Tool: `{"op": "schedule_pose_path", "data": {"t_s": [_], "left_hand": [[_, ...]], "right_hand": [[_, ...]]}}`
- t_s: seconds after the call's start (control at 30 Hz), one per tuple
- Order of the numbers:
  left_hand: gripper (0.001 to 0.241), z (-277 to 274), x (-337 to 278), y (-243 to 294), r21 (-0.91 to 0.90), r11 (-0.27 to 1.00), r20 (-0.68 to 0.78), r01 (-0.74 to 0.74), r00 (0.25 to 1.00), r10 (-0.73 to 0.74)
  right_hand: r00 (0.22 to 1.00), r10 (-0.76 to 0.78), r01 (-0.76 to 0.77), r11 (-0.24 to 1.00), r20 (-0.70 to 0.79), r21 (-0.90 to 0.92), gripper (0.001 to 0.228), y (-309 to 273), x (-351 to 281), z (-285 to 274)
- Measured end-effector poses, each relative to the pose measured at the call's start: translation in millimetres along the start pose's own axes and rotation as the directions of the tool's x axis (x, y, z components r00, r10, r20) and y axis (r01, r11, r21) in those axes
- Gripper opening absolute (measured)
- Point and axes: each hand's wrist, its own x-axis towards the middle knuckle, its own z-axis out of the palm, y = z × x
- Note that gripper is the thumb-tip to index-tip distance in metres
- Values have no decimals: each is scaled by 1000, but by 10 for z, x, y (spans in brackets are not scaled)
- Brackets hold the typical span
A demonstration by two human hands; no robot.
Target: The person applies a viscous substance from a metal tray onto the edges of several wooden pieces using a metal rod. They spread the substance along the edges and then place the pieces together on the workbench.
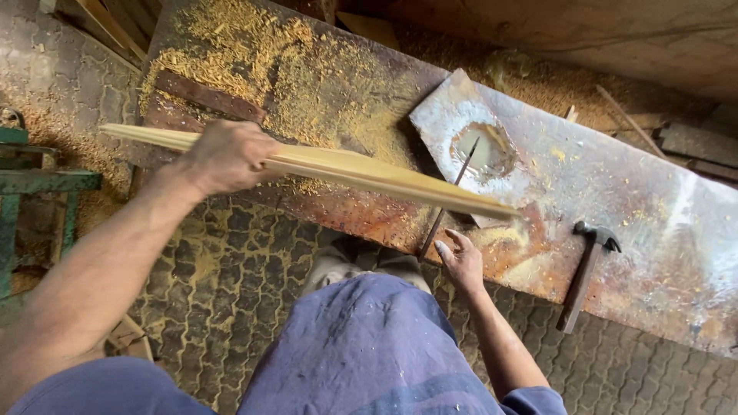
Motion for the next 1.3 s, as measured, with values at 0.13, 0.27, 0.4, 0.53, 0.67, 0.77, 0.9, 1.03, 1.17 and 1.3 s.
{"op": "schedule_pose_path", "data": {"t_s": [0.13, 0.27, 0.4, 0.53, 0.67, 0.77, 0.9, 1.03, 1.17, 1.3], "left_hand": [[75, 372, 216, -27, -127, 971, -219, -203, 960, 173], [77, 485, 381, -58, -251, 924, -257, -289, 940, 224], [79, 632, 423, -167, -386, 861, -320, -331, 924, 211], [82, 1088, 447, -335, -354, 895, -244, -271, 951, 191], [75, 903, 381, -353, -408, 836, -372, -367, 903, 215], [74, 954, 327, -541, -376, 884, -228, -276, 953, 201], [68, 841, 137, -817, -348, 915, -118, -205, 978, 174], [43, 903, -50, -1087, -382, 920, 24, -87, 994, 104], [40, 503, -29, -890, -396, 918, 126, 5, 991, 49], [31, 512, -59, -858, -279, 959, 125, 56, 992, -22]], "right_hand": [[997, 78, -75, 992, -21, 106, 54, -364, -48, 76], [994, 38, -14, 973, -99, 230, 56, -581, -120, -12], [988, 61, -26, 972, -143, 235, 55, -714, -154, -73], [990, 35, -1, 971, -136, 238, 54, -445, -201, -2], [985, 111, -91, 985, -130, 148, 54, -597, -270, 36], [984, 117, -101, 987, -131, 123, 53, -722, -261, 34], [981, 151, -145, 988, -118, 58, 54, -806, -277, 36], [988, 113, -106, 992, -106, 75, 56, -784, -279, 83], [990, 122, -118, 991, -76, 63, 57, -940, -279, 121], [997, 81, -80, 991, -9, 110, 58, -972, -260, 231]]}}
